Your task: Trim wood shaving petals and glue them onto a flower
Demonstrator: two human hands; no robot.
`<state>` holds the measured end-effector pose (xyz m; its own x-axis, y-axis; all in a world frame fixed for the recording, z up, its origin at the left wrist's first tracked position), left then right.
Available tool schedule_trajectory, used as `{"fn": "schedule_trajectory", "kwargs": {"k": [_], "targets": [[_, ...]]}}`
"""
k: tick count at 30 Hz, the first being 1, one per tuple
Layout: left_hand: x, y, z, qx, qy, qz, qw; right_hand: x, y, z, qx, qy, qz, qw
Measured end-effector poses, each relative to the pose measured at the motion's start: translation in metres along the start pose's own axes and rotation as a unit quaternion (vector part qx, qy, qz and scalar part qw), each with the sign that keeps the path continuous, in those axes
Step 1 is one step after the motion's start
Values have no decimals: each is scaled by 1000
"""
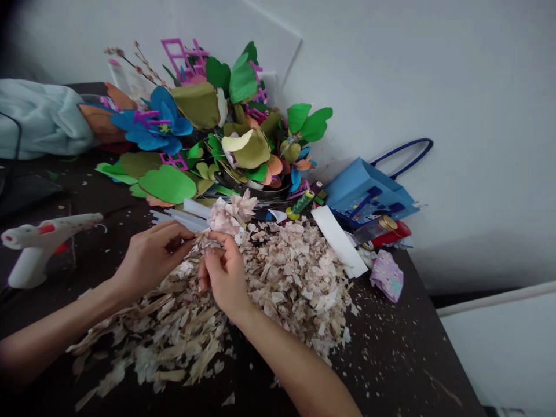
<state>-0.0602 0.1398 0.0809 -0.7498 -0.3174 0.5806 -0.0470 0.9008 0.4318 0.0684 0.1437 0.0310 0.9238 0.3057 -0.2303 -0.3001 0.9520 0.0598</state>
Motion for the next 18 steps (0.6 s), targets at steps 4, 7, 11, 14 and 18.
{"fn": "schedule_trajectory", "kwargs": {"k": [4,7,11,14,18], "targets": [[-2,4,15,70,-15,21,997,3,-3,2,2,-1,-10,1000],[-5,5,32,135,-28,37,990,6,-7,1,9,8,-10,1000],[-8,7,46,174,-41,45,983,12,-16,-2,4,-3,-10,1000],[-5,12,49,172,-30,31,984,16,-23,-5,-11,-18,-5,1000],[-4,19,51,154,2,19,988,22,-33,-7,-21,-28,-6,999]]}}
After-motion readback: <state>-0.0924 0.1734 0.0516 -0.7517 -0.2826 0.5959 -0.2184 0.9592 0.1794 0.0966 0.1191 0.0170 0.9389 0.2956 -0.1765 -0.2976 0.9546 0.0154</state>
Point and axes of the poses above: each hand's wrist, its own y-axis towards the middle knuckle, its own x-axis out of the back of the hand, z = x × y, the point moved 9 cm from there along y, towards the middle knuckle, and after that the axes turned 7 degrees about x, right-handed, at the moved point
